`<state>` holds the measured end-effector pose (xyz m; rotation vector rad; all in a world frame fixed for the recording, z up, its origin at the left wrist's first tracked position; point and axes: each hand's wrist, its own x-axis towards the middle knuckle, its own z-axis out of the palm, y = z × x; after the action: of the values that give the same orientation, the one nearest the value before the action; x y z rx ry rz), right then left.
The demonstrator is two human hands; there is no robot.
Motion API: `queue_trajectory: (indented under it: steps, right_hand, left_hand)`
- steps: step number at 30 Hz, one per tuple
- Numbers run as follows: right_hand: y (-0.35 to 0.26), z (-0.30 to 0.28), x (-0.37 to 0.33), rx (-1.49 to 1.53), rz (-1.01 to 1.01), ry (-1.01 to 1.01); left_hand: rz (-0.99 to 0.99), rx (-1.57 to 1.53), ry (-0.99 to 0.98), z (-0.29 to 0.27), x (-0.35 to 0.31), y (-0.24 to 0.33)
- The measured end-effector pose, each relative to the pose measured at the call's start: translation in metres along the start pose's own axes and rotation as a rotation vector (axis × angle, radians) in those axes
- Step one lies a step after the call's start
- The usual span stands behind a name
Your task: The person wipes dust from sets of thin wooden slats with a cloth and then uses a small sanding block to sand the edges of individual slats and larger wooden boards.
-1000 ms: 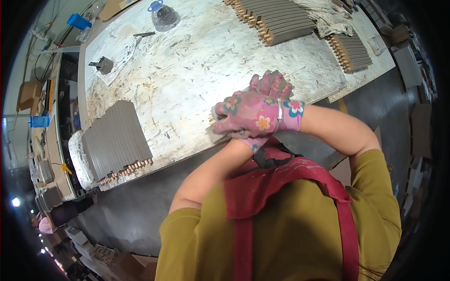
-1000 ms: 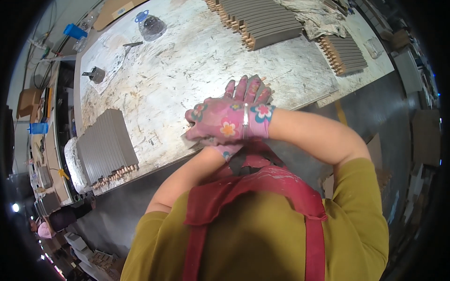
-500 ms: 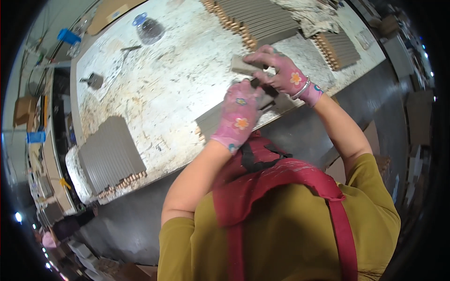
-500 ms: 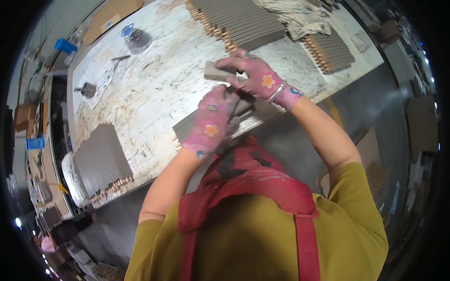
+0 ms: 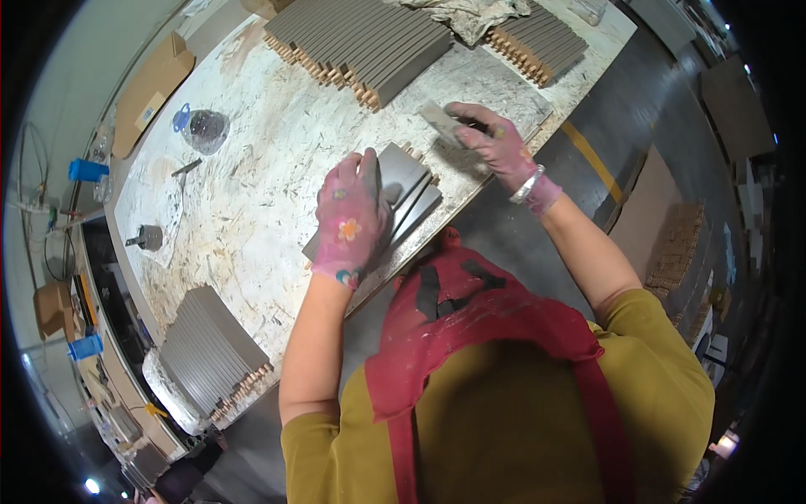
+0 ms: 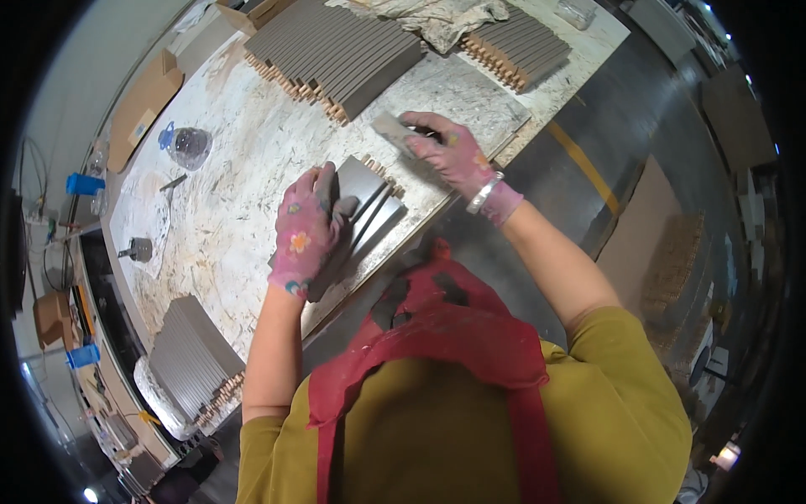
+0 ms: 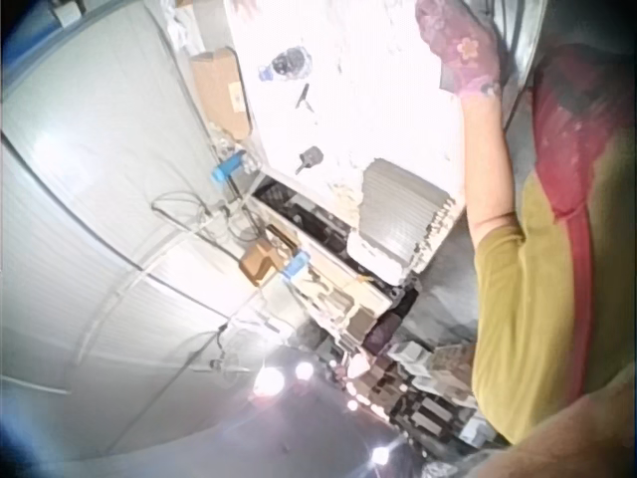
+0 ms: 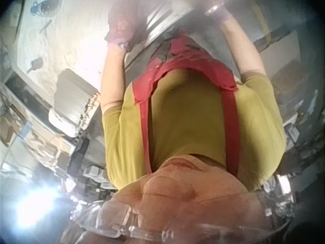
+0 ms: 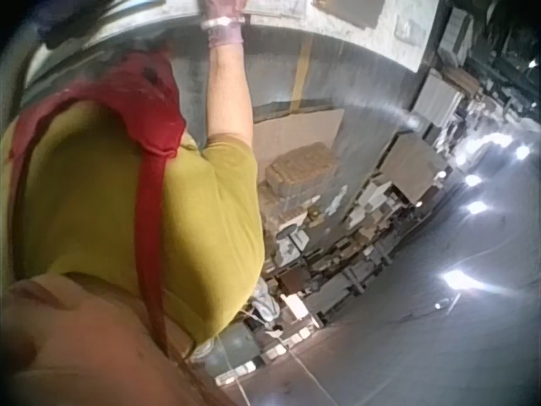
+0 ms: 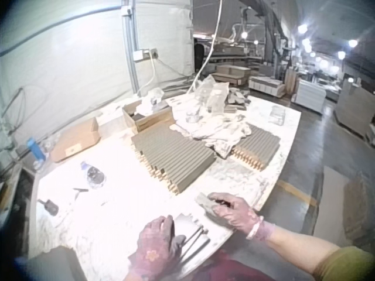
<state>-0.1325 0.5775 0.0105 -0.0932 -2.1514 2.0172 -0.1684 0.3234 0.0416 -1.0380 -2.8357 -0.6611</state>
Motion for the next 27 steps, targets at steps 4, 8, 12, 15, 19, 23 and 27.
queue_trajectory:
  steps: [4, 8, 12, 15, 19, 23, 27]
  right_hand:
    - [0.000, 0.024, 0.004, 0.156, 0.080, 0.009]
    - [0.009, 0.043, 0.014, 0.428, 0.298, 0.016]
    - [0.020, 0.050, 0.012, 0.567, 0.326, 0.057]
    - [0.014, 0.050, 0.005, 0.606, 0.409, 0.190]
    - [0.035, 0.063, 0.013, 0.623, 0.219, 0.138]
    - [0.038, 0.066, 0.011, 0.633, 0.216, 0.162]
    - [0.050, 0.060, 0.006, 0.822, 0.334, 0.188]
  left_hand:
    - [0.026, 0.213, 0.008, 0.005, -0.019, 0.021]
    - [-0.049, 0.185, -0.137, 0.006, -0.022, 0.027]
    - [0.009, 0.179, -0.129, 0.004, -0.029, 0.024]
    - [0.036, 0.238, -0.008, 0.001, -0.037, 0.018]
    - [-0.100, 0.214, -0.253, -0.007, -0.039, 0.021]
    - [-0.192, 0.218, -0.291, -0.007, -0.037, 0.024]
    - [-0.174, 0.227, -0.223, -0.002, -0.036, 0.030]
